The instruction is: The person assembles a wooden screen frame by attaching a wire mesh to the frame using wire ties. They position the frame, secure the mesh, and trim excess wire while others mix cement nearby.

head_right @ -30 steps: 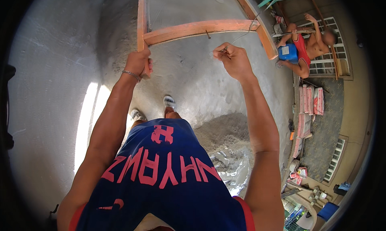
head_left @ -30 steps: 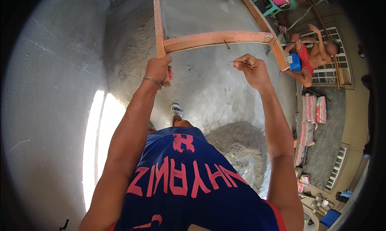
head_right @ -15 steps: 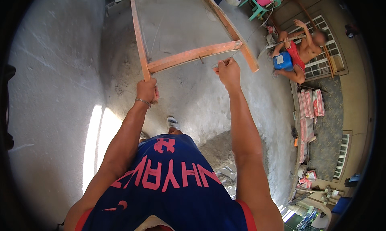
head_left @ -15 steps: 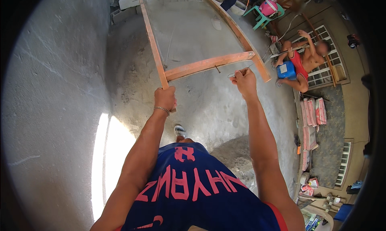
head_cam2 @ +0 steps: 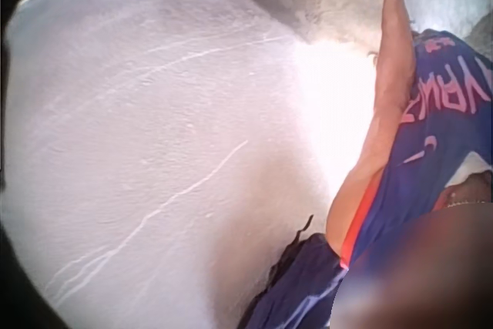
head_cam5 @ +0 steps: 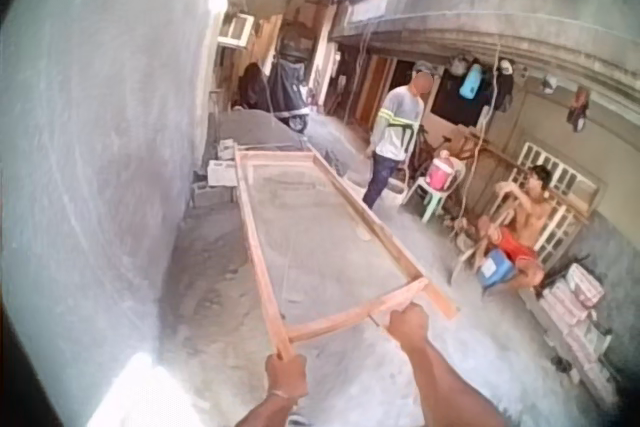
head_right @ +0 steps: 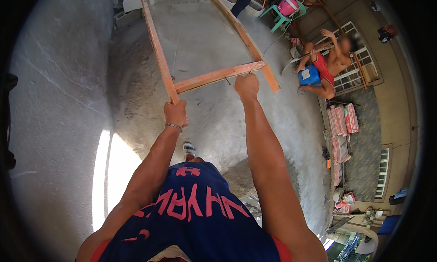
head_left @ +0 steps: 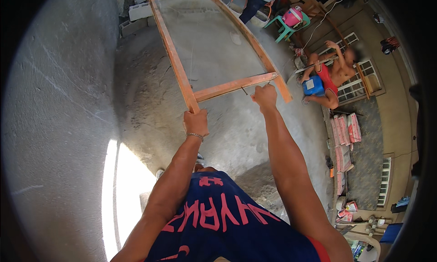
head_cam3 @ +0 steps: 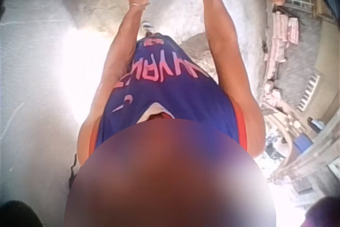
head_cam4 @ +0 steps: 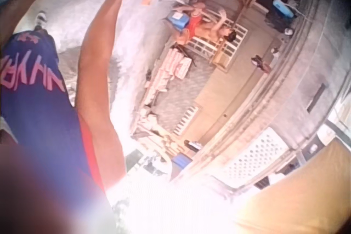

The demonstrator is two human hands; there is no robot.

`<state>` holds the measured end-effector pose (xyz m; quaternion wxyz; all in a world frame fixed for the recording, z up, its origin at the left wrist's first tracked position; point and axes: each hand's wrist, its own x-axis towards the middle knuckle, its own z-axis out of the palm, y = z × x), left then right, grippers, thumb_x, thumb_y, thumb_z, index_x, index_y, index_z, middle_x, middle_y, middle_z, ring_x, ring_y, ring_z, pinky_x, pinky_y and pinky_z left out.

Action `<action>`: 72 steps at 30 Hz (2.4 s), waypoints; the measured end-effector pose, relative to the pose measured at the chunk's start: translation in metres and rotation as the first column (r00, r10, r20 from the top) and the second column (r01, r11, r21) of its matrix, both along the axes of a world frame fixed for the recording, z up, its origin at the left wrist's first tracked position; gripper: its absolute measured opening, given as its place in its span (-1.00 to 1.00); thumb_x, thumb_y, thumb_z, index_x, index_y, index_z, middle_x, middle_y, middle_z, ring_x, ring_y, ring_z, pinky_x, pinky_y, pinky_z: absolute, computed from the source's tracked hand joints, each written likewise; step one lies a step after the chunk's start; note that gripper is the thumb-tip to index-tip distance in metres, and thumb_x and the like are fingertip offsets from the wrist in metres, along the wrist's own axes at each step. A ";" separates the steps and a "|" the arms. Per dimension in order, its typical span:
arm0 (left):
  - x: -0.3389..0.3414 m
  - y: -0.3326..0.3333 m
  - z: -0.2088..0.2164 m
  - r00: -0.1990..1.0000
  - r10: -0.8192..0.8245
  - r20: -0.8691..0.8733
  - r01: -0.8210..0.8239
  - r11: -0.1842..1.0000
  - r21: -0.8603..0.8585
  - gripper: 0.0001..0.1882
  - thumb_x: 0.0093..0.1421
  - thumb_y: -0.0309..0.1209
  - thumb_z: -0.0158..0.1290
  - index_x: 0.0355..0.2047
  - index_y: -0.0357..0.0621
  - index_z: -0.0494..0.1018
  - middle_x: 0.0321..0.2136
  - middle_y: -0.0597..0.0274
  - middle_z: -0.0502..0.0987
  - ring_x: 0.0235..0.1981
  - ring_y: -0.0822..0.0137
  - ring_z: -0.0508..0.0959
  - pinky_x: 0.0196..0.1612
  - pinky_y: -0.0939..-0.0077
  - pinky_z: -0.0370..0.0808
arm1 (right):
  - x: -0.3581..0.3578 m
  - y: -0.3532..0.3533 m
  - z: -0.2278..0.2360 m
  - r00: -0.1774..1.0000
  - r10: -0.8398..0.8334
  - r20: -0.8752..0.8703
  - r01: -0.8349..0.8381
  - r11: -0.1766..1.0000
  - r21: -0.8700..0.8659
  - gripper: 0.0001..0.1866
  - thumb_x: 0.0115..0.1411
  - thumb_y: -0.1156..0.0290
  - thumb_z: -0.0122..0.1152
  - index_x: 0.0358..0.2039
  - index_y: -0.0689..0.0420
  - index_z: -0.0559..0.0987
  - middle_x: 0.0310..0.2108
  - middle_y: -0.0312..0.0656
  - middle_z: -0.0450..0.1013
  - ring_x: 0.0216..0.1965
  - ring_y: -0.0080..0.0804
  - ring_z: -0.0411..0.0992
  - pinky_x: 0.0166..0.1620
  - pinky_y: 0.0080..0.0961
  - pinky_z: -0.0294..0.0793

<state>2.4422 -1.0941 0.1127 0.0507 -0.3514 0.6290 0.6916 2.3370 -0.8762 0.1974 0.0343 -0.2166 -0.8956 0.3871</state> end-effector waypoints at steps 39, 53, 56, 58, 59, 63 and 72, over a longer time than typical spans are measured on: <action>0.038 0.007 -0.057 0.998 -0.014 0.068 -0.010 0.940 0.340 -0.78 0.16 -0.41 0.04 -0.40 -0.40 0.40 -0.66 0.05 0.47 -0.71 0.22 0.51 -0.69 0.29 0.46 | -0.012 0.034 0.026 0.701 0.705 -0.108 -0.380 0.497 0.780 -0.71 0.08 0.31 0.38 -0.20 0.12 0.62 -0.09 -0.13 0.45 -0.03 -0.07 0.43 0.02 -0.11 0.38; 0.036 0.013 -0.043 0.987 -0.154 0.056 0.156 0.987 -0.040 -0.69 0.15 -0.32 0.02 -0.50 -0.44 0.43 -0.72 -0.05 0.50 -0.75 0.13 0.54 -0.64 0.27 0.50 | 0.066 -0.177 0.033 0.692 0.696 -0.194 -0.495 0.652 0.575 -0.43 0.00 0.12 0.47 -0.10 0.26 0.55 -0.05 0.10 0.43 -0.01 0.07 0.46 0.01 -0.13 0.48; 0.041 0.018 -0.056 0.908 -0.415 -0.051 0.383 0.876 -0.294 -0.43 0.15 -0.11 0.12 -0.23 -0.58 0.45 -0.41 -0.28 0.62 -0.31 -0.20 0.65 -0.21 0.09 0.61 | 0.016 -0.244 0.007 0.838 0.451 0.307 -0.545 0.670 0.504 -0.23 0.05 -0.04 0.43 0.11 0.27 0.46 0.11 0.04 0.38 0.13 -0.01 0.43 0.13 -0.18 0.49; 0.052 0.021 -0.065 0.825 -0.554 -0.117 0.428 0.746 -0.510 -0.38 0.15 -0.07 0.15 -0.23 -0.59 0.44 -0.33 -0.35 0.61 -0.21 -0.26 0.63 -0.14 0.02 0.58 | 0.002 -0.260 -0.019 0.790 0.347 0.506 -0.596 0.629 0.499 -0.22 0.09 -0.02 0.40 0.16 0.28 0.41 0.15 0.02 0.37 0.17 -0.05 0.41 0.16 -0.19 0.49; 0.057 0.022 -0.069 0.778 -0.608 -0.159 0.427 0.697 -0.576 -0.37 0.16 -0.05 0.15 -0.22 -0.60 0.42 -0.30 -0.38 0.60 -0.19 -0.27 0.63 -0.12 0.00 0.58 | -0.002 -0.264 -0.032 0.805 0.326 0.497 -0.578 0.620 0.531 -0.35 0.15 0.11 0.34 0.14 0.27 0.43 0.14 0.02 0.37 0.17 -0.05 0.41 0.15 -0.21 0.50; 0.076 0.018 -0.078 0.843 -0.538 0.004 0.520 0.813 -0.262 -0.35 0.21 -0.06 0.13 -0.18 -0.61 0.33 -0.27 -0.43 0.57 -0.16 -0.31 0.61 -0.10 0.02 0.58 | 0.000 -0.250 -0.074 0.834 0.269 0.482 -0.513 0.701 0.496 -0.62 0.22 0.38 0.18 0.02 0.28 0.52 0.08 0.05 0.38 0.11 -0.02 0.44 0.09 -0.21 0.54; 0.026 -0.164 -0.136 0.533 -0.844 0.055 0.832 0.511 -0.219 -0.37 0.06 0.14 0.25 -0.31 -0.32 0.60 -0.44 0.00 0.62 -0.43 0.21 0.66 -0.29 0.34 0.57 | -0.006 -0.210 -0.092 0.893 0.305 0.332 -0.442 0.737 0.511 -0.71 0.14 0.36 0.26 -0.17 0.25 0.59 -0.13 0.03 0.45 -0.11 0.05 0.52 -0.05 -0.10 0.56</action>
